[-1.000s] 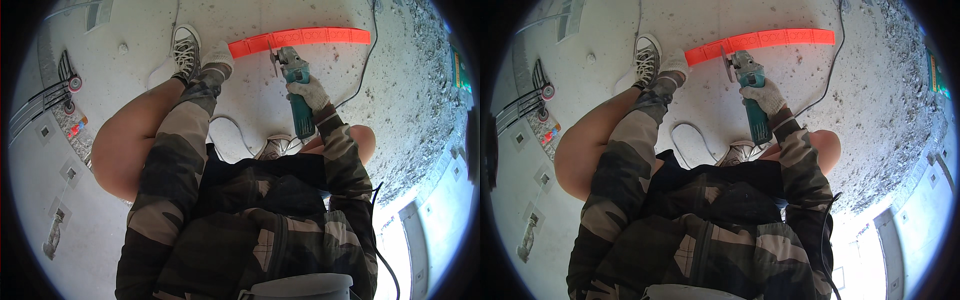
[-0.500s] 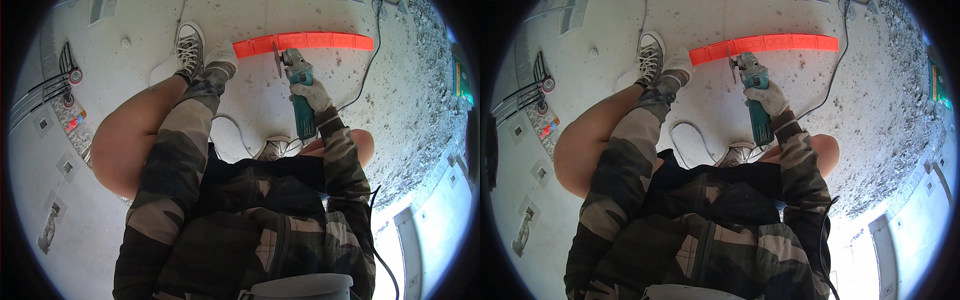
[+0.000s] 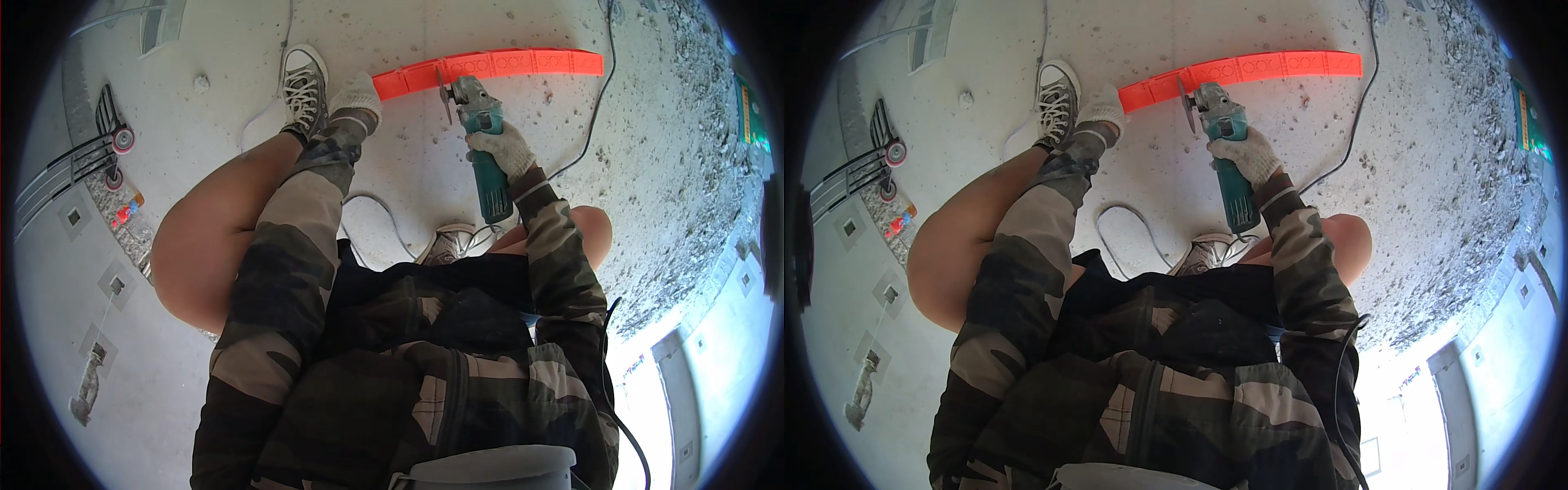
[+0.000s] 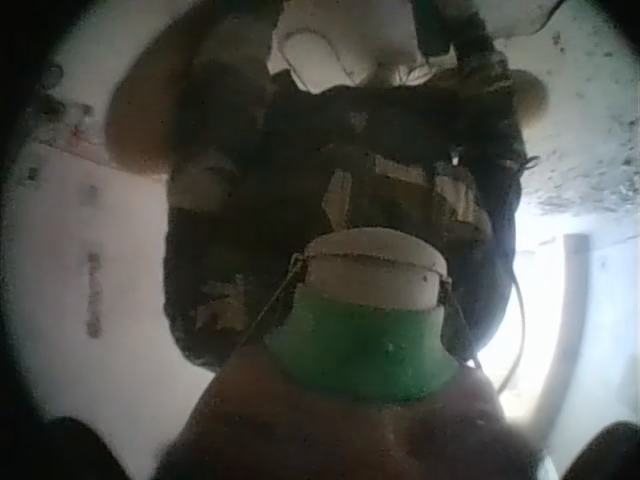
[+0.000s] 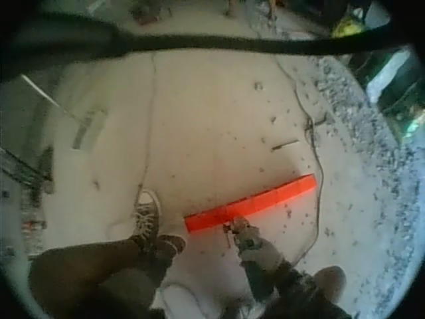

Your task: Use an angle grinder and a hammer drill to break up and demolish concrete floor.

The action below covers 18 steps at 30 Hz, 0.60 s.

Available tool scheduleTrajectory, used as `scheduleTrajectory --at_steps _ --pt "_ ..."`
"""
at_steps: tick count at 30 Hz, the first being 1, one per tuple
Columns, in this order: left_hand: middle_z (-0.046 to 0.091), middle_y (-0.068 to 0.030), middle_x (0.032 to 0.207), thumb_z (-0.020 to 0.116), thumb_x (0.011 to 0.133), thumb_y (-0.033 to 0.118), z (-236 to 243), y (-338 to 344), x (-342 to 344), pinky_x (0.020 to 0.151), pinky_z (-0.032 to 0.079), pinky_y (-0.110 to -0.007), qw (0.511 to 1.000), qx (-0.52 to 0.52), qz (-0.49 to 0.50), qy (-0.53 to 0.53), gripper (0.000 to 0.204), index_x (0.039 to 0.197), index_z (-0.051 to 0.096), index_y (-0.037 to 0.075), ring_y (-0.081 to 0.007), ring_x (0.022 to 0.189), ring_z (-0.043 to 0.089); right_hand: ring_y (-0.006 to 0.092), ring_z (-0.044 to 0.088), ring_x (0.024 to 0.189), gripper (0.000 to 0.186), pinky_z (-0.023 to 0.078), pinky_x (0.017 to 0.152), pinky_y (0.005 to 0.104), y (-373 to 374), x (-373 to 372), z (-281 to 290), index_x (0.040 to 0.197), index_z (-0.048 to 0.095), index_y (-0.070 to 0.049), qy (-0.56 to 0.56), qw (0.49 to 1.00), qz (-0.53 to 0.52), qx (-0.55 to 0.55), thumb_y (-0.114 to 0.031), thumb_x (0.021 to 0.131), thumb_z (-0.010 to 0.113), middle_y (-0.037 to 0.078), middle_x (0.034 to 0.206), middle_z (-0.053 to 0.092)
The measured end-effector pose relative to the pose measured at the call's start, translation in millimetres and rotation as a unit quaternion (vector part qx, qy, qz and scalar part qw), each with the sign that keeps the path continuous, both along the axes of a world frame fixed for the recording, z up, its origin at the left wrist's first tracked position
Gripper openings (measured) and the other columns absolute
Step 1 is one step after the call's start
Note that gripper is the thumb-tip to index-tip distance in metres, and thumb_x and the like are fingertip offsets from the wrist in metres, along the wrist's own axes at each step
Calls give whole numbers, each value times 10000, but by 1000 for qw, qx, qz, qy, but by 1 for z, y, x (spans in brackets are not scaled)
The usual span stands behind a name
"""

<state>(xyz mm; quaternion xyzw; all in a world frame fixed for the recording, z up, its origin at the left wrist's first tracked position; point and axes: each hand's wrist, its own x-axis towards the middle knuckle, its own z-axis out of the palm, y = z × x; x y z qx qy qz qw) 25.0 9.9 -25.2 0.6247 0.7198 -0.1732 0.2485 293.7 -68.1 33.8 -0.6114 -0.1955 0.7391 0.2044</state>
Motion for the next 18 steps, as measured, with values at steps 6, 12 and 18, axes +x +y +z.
scheduleTrajectory --at_steps 6,12,18 --pt "653 -191 1026 615 822 188 -1 -1 0 797 534 -463 1000 10 -8 0 283 1072 591 57 -372 969 639 164 604 640 331 520 587 303 2 -1 2 961 584 -8 9 1000 -1 7 -143 695 727 60 788 602" --pt "583 -232 1110 765 720 279 2 5 0 858 498 -458 998 -57 -4 -22 531 1119 499 51 -398 1033 591 166 602 630 319 516 583 304 1 -2 -2 934 596 -14 10 1000 -5 26 -161 684 729 61 754 612" --pt "636 -199 1067 775 713 233 5 0 5 823 526 -460 1000 -23 8 17 458 1077 571 46 -372 995 627 166 601 622 336 515 578 307 2 -2 -3 947 595 -16 -6 1000 3 16 -167 679 731 65 763 616"
